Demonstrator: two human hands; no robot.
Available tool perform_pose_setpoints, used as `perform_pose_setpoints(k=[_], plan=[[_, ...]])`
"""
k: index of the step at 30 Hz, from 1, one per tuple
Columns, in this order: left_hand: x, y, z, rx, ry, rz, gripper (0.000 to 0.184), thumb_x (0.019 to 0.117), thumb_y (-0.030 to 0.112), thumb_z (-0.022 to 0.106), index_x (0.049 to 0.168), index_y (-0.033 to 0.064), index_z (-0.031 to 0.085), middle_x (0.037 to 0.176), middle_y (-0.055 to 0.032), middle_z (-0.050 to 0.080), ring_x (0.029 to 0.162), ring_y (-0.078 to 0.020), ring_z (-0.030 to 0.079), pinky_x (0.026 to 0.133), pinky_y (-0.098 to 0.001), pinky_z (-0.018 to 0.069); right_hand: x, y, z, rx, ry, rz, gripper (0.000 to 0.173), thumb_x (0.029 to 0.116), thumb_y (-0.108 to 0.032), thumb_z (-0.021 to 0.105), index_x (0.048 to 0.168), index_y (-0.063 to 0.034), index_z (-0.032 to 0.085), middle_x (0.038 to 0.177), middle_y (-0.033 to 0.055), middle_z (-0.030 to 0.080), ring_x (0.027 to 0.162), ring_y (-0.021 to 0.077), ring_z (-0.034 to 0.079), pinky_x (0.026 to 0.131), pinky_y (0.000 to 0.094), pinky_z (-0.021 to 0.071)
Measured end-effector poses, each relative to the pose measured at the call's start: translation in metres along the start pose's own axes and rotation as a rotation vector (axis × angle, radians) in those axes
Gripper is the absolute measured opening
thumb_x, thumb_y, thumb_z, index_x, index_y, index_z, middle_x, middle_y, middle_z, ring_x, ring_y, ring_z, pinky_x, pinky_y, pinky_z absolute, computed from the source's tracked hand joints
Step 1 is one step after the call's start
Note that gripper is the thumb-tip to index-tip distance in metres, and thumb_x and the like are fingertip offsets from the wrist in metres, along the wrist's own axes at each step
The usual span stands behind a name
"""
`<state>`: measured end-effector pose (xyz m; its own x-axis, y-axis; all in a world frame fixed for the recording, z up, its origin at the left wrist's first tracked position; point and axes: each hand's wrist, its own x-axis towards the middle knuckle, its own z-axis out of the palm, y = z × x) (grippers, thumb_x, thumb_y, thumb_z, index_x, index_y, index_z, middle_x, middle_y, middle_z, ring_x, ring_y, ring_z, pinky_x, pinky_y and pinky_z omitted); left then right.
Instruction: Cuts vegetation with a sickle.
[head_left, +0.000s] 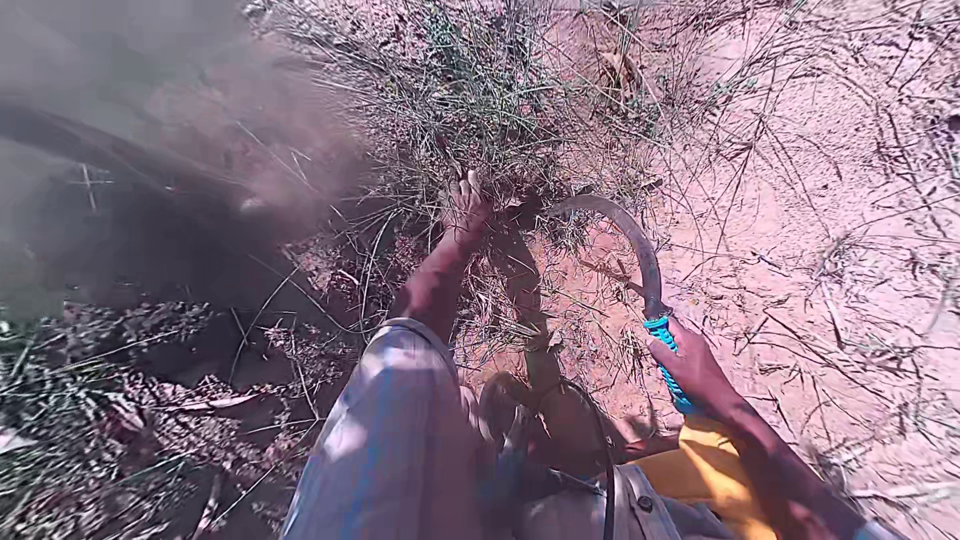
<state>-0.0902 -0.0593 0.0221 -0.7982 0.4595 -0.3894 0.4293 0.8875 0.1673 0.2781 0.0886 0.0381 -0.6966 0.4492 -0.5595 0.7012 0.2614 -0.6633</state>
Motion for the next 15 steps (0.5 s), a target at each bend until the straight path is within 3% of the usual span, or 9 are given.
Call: perform_pose_setpoints(k=[3,6,8,9,12,15], plan=[[-0.015,0.006,-0.01,-0.131,-0.056,-0.17,0.048,0.1111,0.017,0.043,0.147,-0.0141,0.041,0.152,-0.0358,0.043,0.145,-0.0486,0.041,0.116,-0.06,0.0349,0.008,-0.02,0.012,0.018,-0.048,-0.014,0.038,0.1047,-0.021,0.053,0.133,0.0039,0.055,0.09,0.014,0.063,0.071,0.0201,0.062,0.07,0.0398,0.0536],[-0.029,0.007,0.0,-0.161,0.099,-0.196,0.037,0.1082,0.017,0.046,0.122,-0.0131,0.063,0.127,-0.0371,0.062,0.123,-0.0509,0.06,0.101,-0.0647,0.0469,0.033,-0.053,0.028,-0.019,-0.047,-0.109,0.038,0.1059,-0.023,0.053,0.132,0.0042,0.056,0.092,0.013,0.063,0.076,0.0194,0.063,0.074,0.0383,0.0528],[-0.044,0.024,-0.032,-0.137,-0.14,-0.229,0.042,0.1111,0.02,0.042,0.136,-0.0112,0.056,0.14,-0.0355,0.055,0.136,-0.0478,0.052,0.11,-0.0617,0.0401,0.057,-0.083,0.039,-0.067,-0.048,-0.162,0.039,0.1069,-0.025,0.052,0.133,0.0038,0.056,0.097,0.016,0.066,0.084,0.0239,0.065,0.082,0.0422,0.0528],[-0.045,0.025,-0.037,-0.124,-0.194,-0.228,0.043,0.1098,0.022,0.046,0.137,-0.0091,0.056,0.142,-0.0328,0.056,0.137,-0.045,0.052,0.111,-0.0594,0.0404,0.07,-0.099,0.046,-0.103,-0.051,-0.175,0.04,0.1076,-0.027,0.051,0.133,0.0036,0.056,0.099,0.0177,0.067,0.087,0.0268,0.066,0.085,0.0447,0.0529],[-0.02,-0.008,0.001,-0.164,-0.048,-0.184,0.038,0.1086,0.021,0.048,0.128,-0.0083,0.062,0.132,-0.0326,0.062,0.128,-0.0476,0.058,0.104,-0.0642,0.0449,0.102,-0.135,0.069,-0.284,-0.07,-0.142,0.044,0.1084,-0.031,0.051,0.133,0.0046,0.054,0.11,0.0254,0.066,0.102,0.038,0.067,0.092,0.0548,0.0508],[-0.006,-0.035,0.018,-0.147,-0.053,-0.148,0.038,0.1074,0.022,0.052,0.127,-0.0085,0.063,0.132,-0.0332,0.062,0.127,-0.0499,0.058,0.102,-0.0673,0.0451,0.099,-0.13,0.085,-0.46,-0.108,-0.031,0.05,0.1098,-0.034,0.046,0.144,0.0032,0.047,0.129,0.0258,0.063,0.122,0.0376,0.062,0.102,0.0533,0.0472]])
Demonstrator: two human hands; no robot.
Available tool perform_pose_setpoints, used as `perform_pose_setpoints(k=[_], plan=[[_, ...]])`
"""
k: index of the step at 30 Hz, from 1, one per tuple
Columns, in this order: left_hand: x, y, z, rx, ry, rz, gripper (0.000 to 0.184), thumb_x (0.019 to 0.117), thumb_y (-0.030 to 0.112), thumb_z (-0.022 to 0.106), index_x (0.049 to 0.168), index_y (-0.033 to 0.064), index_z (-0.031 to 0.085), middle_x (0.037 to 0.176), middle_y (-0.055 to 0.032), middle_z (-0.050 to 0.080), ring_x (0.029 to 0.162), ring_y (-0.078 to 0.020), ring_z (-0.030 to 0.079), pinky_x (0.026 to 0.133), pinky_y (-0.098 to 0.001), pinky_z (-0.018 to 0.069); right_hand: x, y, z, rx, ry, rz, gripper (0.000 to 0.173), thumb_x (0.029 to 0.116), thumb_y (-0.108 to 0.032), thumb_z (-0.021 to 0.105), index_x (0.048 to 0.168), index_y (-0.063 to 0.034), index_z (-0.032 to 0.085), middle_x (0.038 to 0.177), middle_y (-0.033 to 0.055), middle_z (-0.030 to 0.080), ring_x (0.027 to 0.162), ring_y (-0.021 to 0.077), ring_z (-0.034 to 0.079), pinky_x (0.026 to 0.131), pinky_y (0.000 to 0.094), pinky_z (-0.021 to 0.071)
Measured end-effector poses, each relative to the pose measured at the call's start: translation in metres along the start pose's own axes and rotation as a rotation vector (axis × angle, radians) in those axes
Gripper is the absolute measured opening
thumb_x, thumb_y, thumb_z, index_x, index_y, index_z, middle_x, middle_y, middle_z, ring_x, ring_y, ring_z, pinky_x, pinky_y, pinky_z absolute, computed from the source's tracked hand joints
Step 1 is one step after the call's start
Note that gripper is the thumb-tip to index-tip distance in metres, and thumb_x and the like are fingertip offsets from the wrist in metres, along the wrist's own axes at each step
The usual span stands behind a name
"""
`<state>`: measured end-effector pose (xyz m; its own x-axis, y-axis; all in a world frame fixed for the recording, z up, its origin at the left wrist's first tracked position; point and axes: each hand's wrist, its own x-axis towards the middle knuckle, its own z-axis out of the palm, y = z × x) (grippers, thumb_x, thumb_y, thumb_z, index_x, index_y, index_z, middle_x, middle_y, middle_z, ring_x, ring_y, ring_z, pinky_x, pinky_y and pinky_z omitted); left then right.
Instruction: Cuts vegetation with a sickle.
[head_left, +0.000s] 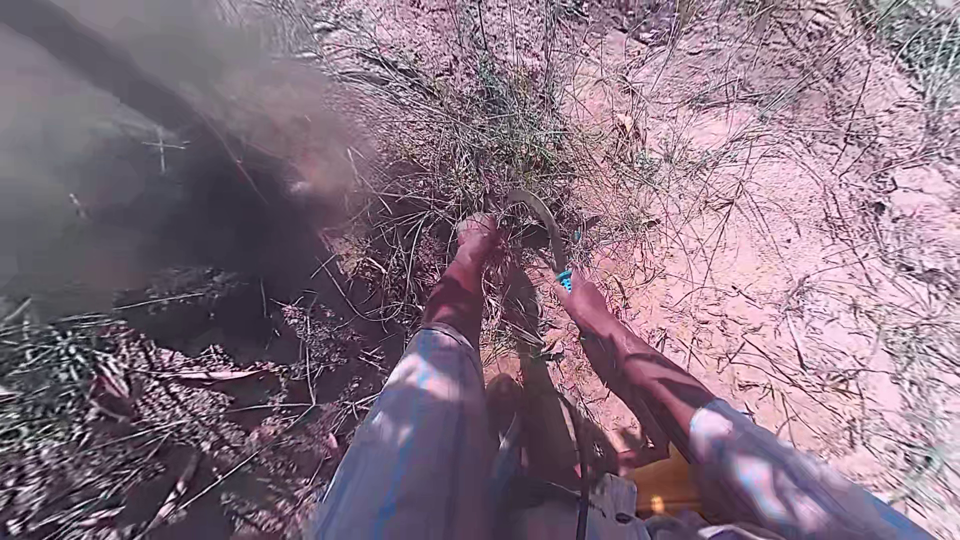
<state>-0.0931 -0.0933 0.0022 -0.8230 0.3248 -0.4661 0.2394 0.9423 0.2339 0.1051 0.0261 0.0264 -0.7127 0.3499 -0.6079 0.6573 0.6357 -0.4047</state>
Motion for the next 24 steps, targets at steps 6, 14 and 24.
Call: perform_pose_setpoints(k=[6,14,24], plan=[[-0.015,-0.024,0.007,-0.047,-0.016,0.161,0.041,0.1117,0.024,0.042,0.126,-0.0068,0.064,0.126,-0.0326,0.065,0.124,-0.0495,0.06,0.102,-0.0683,0.0445,-0.102,0.072,0.018,-0.069,-0.113,0.257,0.053,0.1092,-0.035,0.048,0.149,0.0002,0.043,0.127,0.0251,0.065,0.119,0.0377,0.064,0.101,0.0537,0.0485],[-0.033,-0.015,0.037,0.094,0.005,0.105,0.084,0.096,0.053,0.066,0.148,-0.0091,0.044,0.148,-0.035,0.047,0.138,-0.0528,0.046,0.104,-0.0674,0.0441,-0.145,0.083,0.016,0.419,0.047,0.282,0.041,0.1086,-0.027,0.05,0.141,-0.0024,0.048,0.085,0.0102,0.061,0.065,0.0189,0.061,0.064,0.0375,0.0544],[-0.038,-0.048,0.013,-0.163,-0.049,0.232,0.045,0.1133,0.028,0.038,0.127,-0.0085,0.061,0.127,-0.0355,0.063,0.125,-0.0517,0.059,0.104,-0.0697,0.0429,-0.061,-0.005,0.034,0.183,-0.095,0.089,0.044,0.1096,-0.029,0.047,0.14,0.0025,0.05,0.123,0.0238,0.063,0.108,0.0327,0.065,0.096,0.0491,0.0495]])
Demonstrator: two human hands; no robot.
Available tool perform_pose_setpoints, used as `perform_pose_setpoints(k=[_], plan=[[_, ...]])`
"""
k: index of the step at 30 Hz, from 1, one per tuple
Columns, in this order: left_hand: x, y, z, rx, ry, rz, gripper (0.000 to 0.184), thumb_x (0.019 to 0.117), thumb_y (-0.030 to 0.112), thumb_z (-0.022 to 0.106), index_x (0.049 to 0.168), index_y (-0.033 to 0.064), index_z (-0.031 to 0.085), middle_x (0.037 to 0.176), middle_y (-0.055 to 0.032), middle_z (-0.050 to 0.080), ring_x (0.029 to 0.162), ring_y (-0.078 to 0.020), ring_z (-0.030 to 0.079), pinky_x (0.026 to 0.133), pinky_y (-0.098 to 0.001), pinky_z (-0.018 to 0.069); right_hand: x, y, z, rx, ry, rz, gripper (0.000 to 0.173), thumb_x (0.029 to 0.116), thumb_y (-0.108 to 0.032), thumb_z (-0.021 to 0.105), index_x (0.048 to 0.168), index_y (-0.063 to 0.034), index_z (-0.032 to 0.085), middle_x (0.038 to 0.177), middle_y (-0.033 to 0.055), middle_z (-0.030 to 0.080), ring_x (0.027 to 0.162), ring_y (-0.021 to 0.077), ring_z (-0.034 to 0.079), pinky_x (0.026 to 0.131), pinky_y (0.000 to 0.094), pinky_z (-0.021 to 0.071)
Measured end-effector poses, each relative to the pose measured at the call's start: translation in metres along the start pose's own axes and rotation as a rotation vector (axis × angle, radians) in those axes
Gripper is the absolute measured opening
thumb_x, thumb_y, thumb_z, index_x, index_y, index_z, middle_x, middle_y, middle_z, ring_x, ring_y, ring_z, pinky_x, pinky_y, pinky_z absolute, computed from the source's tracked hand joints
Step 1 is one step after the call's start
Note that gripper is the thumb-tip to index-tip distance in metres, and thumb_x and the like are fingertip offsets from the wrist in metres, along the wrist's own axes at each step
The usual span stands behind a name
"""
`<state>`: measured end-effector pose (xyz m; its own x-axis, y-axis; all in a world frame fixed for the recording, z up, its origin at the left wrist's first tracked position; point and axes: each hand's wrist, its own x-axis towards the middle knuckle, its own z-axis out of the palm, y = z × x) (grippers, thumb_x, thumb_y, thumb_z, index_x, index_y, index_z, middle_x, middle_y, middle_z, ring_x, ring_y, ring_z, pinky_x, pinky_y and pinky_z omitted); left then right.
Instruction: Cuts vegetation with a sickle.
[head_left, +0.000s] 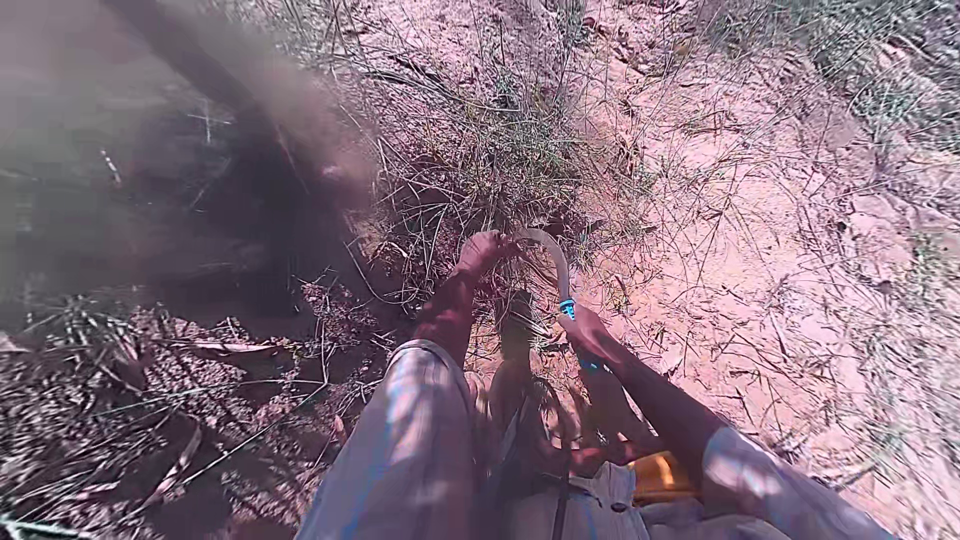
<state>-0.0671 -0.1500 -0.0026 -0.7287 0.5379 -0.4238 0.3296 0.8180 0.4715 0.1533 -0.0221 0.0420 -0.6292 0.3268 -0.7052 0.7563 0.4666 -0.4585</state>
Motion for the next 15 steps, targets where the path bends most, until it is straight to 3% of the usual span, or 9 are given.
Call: perform_pose_setpoints(k=[3,5,7,9,10,12,13,14,15], plan=[[0.004,-0.009,-0.004,-0.199,0.081,0.025,0.049,0.1145,0.027,0.034,0.127,-0.0122,0.061,0.126,-0.0368,0.062,0.125,-0.0509,0.058,0.107,-0.0658,0.0408,-0.033,0.033,0.001,0.085,-0.034,0.005,0.038,0.1097,-0.028,0.047,0.131,0.0026,0.053,0.1,0.0159,0.061,0.082,0.0231,0.062,0.078,0.0407,0.0524],[0.001,-0.013,-0.017,-0.23,0.105,0.043,0.05,0.115,0.026,0.032,0.127,-0.0142,0.06,0.126,-0.0388,0.061,0.126,-0.0523,0.057,0.109,-0.0654,0.0382,-0.07,0.061,-0.007,0.1,-0.103,0.053,0.035,0.1094,-0.026,0.048,0.129,0.002,0.055,0.092,0.0126,0.059,0.075,0.0202,0.06,0.073,0.0387,0.0517],[-0.013,-0.013,-0.036,-0.047,0.002,0.019,0.045,0.1142,0.023,0.035,0.128,-0.0124,0.059,0.128,-0.0378,0.061,0.128,-0.0528,0.056,0.108,-0.0672,0.0396,-0.105,0.086,-0.009,0.147,-0.126,0.147,0.034,0.1086,-0.024,0.051,0.131,0.0003,0.055,0.088,0.0097,0.06,0.071,0.0169,0.059,0.07,0.0354,0.052],[-0.035,0.007,-0.056,0.176,-0.205,-0.079,0.039,0.1118,0.016,0.041,0.139,-0.01,0.052,0.143,-0.0364,0.052,0.138,-0.0516,0.048,0.111,-0.0644,0.0378,-0.123,0.105,-0.005,0.278,-0.058,0.191,0.033,0.1074,-0.023,0.054,0.129,0.0019,0.054,0.081,0.0072,0.059,0.064,0.0148,0.059,0.063,0.0331,0.0528],[-0.04,0.012,-0.055,0.265,-0.219,-0.101,0.04,0.1094,0.013,0.047,0.143,-0.0092,0.049,0.147,-0.036,0.048,0.141,-0.0516,0.044,0.112,-0.0633,0.0368,-0.125,0.107,-0.005,0.338,-0.007,0.178,0.031,0.1075,-0.021,0.052,0.128,0.0022,0.053,0.076,0.0053,0.057,0.059,0.0135,0.057,0.059,0.0312,0.0523],[-0.035,0.003,-0.021,0.338,0.055,-0.017,0.044,0.0996,0.01,0.062,0.139,-0.0072,0.056,0.147,-0.0344,0.049,0.14,-0.0524,0.043,0.113,-0.0656,0.0369,-0.117,0.099,-0.008,0.431,0.081,0.152,0.027,0.1089,-0.021,0.049,0.124,0.0015,0.054,0.071,0.0043,0.055,0.055,0.0134,0.056,0.055,0.03,0.0513],[-0.032,0.005,-0.007,0.373,0.173,0.067,0.043,0.0965,0.008,0.065,0.136,-0.0072,0.059,0.146,-0.0334,0.05,0.141,-0.0519,0.042,0.115,-0.0661,0.033,-0.11,0.094,-0.011,0.464,0.112,0.142,0.028,0.1097,-0.023,0.049,0.125,0.0005,0.054,0.072,0.0041,0.055,0.054,0.0132,0.056,0.054,0.0293,0.0518],[-0.034,0.017,0.0,0.409,0.203,0.145,0.041,0.0971,0.007,0.063,0.135,-0.0062,0.06,0.148,-0.0306,0.05,0.145,-0.0498,0.037,0.12,-0.0675,0.0219,-0.103,0.09,-0.015,0.482,0.146,0.127,0.029,0.1094,-0.024,0.049,0.125,0.0004,0.054,0.073,0.004,0.055,0.054,0.0127,0.056,0.053,0.0286,0.0523],[-0.046,0.04,0.001,0.448,0.155,0.193,0.044,0.1018,0.01,0.057,0.143,-0.0036,0.055,0.156,-0.0277,0.043,0.152,-0.0481,0.027,0.121,-0.0714,0.0095,-0.098,0.087,-0.017,0.488,0.172,0.116,0.03,0.1092,-0.024,0.05,0.125,0.0011,0.055,0.073,0.0041,0.056,0.054,0.0124,0.057,0.054,0.0283,0.0526]])
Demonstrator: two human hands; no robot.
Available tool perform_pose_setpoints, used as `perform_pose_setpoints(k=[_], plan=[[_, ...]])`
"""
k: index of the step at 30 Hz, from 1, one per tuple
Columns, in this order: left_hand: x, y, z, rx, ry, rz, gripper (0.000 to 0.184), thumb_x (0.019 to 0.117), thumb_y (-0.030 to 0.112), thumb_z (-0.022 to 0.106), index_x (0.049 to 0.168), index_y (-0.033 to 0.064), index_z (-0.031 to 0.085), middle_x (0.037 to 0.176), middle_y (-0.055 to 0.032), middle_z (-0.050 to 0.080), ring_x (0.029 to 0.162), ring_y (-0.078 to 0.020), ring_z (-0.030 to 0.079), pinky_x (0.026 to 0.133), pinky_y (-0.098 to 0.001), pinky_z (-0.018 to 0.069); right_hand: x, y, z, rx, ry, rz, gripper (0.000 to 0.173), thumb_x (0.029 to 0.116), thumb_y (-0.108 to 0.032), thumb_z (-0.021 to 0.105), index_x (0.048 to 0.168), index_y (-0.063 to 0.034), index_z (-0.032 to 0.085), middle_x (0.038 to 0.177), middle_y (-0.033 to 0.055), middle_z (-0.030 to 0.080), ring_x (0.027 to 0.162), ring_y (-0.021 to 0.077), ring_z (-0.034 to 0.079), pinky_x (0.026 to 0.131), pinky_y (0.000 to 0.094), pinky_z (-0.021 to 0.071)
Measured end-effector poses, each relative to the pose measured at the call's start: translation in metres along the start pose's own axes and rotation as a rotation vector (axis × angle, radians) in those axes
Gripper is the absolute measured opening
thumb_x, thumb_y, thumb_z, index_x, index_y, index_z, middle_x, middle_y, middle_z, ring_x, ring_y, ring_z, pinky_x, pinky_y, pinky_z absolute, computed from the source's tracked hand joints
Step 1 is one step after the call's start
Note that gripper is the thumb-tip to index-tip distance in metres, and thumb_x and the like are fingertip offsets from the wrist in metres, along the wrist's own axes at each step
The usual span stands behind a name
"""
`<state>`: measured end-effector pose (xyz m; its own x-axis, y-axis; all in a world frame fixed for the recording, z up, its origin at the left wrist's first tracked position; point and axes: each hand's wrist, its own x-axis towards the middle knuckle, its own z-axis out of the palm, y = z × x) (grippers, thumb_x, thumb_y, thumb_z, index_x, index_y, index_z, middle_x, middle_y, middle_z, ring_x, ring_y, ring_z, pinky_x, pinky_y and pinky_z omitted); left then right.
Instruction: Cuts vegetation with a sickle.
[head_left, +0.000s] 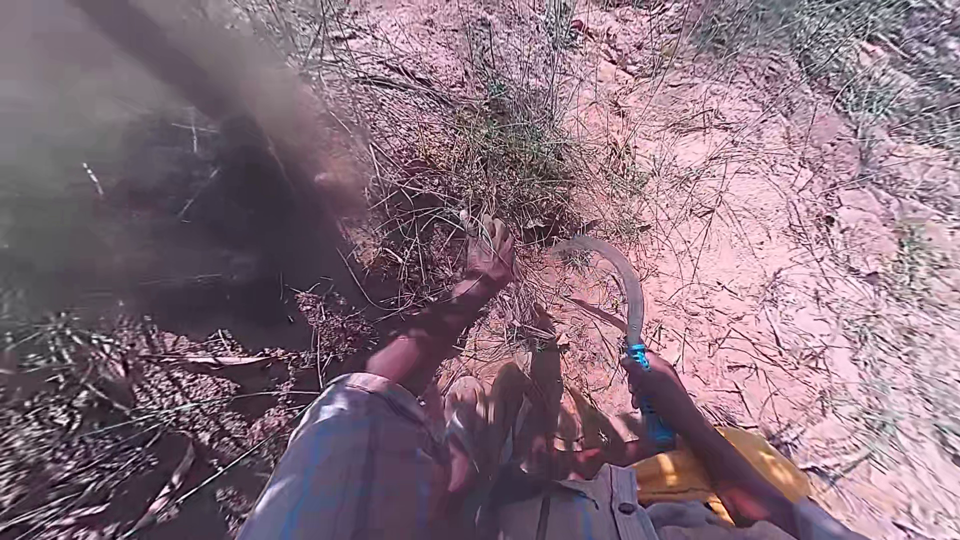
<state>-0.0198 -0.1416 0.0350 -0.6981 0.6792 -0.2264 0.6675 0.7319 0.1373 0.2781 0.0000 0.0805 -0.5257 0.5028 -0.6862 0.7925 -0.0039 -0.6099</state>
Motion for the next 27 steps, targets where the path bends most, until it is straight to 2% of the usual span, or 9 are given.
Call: perform_pose_setpoints(k=[2,6,9,12,14,17,21,24,27], plan=[[-0.013,0.045,-0.021,0.09,-0.1,0.158,0.046,0.1066,0.014,0.048,0.15,0.0011,0.05,0.166,-0.0202,0.033,0.158,-0.0415,0.017,0.121,-0.072,-0.0005,0.005,0.0,0.002,-0.014,0.011,-0.032,0.03,0.1091,-0.022,0.05,0.124,0.0032,0.053,0.075,0.0047,0.056,0.056,0.0123,0.058,0.056,0.0284,0.0535],[0.029,0.06,0.017,0.0,-0.048,0.457,0.035,0.1034,0.014,0.056,0.135,0.0028,0.066,0.16,-0.0162,0.044,0.158,-0.037,0.019,0.124,-0.0674,-0.002,0.006,0.012,0.002,0.014,0.016,-0.06,0.028,0.1071,-0.023,0.053,0.12,0.0018,0.056,0.07,0.0027,0.057,0.054,0.0114,0.059,0.054,0.0272,0.054],[0.075,0.035,0.044,-0.024,-0.121,0.312,0.047,0.0968,0.001,0.06,0.144,0.0008,0.057,0.165,-0.0178,0.036,0.159,-0.0376,0.016,0.124,-0.067,-0.0013,0.01,0.015,0.002,0.117,0.079,-0.077,0.028,0.1055,-0.02,0.053,0.12,0.0035,0.056,0.066,0.0012,0.056,0.051,0.0102,0.058,0.051,0.0256,0.0534],[0.099,0.013,0.041,-0.007,-0.195,0.06,0.062,0.0919,0.007,0.07,0.15,0.0009,0.049,0.168,-0.0192,0.027,0.159,-0.0398,0.011,0.124,-0.0684,-0.0001,0.013,0.017,-0.001,0.187,0.179,-0.073,0.033,0.1048,-0.018,0.049,0.13,0.0033,0.052,0.072,0.0028,0.056,0.053,0.01,0.057,0.053,0.0262,0.0529],[0.101,0.0,0.033,-0.071,-0.155,-0.058,0.072,0.0918,0.001,0.069,0.157,0.0033,0.039,0.168,-0.0207,0.026,0.157,-0.0418,0.019,0.122,-0.0675,0.0158,0.019,0.015,-0.004,0.189,0.256,-0.035,0.032,0.1068,-0.014,0.047,0.132,0.0049,0.051,0.077,0.0061,0.058,0.056,0.0112,0.058,0.055,0.0275,0.0533],[0.097,-0.019,-0.008,-0.156,-0.207,-0.249,0.069,0.102,0.011,0.061,0.161,-0.0006,0.027,0.165,-0.0301,0.026,0.154,-0.0454,0.026,0.121,-0.0612,0.0254,0.028,0.015,-0.005,0.234,0.309,-0.01,0.027,0.1095,-0.011,0.044,0.131,0.006,0.049,0.076,0.0063,0.057,0.053,0.0098,0.058,0.052,0.025,0.0539],[0.119,-0.054,-0.019,-0.191,0.006,-0.351,0.078,0.0978,0.012,0.064,0.164,0.0061,0.023,0.167,-0.0306,0.02,0.156,-0.0503,0.015,0.119,-0.0711,0.0172,0.035,0.02,-0.008,0.167,0.294,-0.026,0.03,0.1094,-0.014,0.045,0.131,0.0063,0.05,0.08,0.008,0.058,0.057,0.0117,0.06,0.056,0.028,0.0553],[0.11,-0.059,-0.038,-0.136,-0.054,-0.374,0.055,0.1018,0.01,0.058,0.146,-0.0172,0.04,0.152,-0.0413,0.037,0.144,-0.0586,0.034,0.11,-0.0731,0.0317,0.036,0.015,-0.003,0.084,0.217,-0.041,0.032,0.108,-0.014,0.048,0.134,0.0053,0.051,0.083,0.0098,0.059,0.06,0.0136,0.058,0.06,0.0313,0.0536],[0.084,-0.054,-0.054,-0.115,-0.147,-0.363,0.037,0.1024,0.014,0.06,0.12,-0.0188,0.06,0.131,-0.0393,0.058,0.127,-0.0553,0.055,0.1,-0.0706,0.0425,0.046,0.002,0.004,-0.009,0.084,-0.11,0.034,0.1077,-0.015,0.05,0.135,0.005,0.052,0.086,0.0098,0.06,0.064,0.0141,0.061,0.062,0.0315,0.0557]])
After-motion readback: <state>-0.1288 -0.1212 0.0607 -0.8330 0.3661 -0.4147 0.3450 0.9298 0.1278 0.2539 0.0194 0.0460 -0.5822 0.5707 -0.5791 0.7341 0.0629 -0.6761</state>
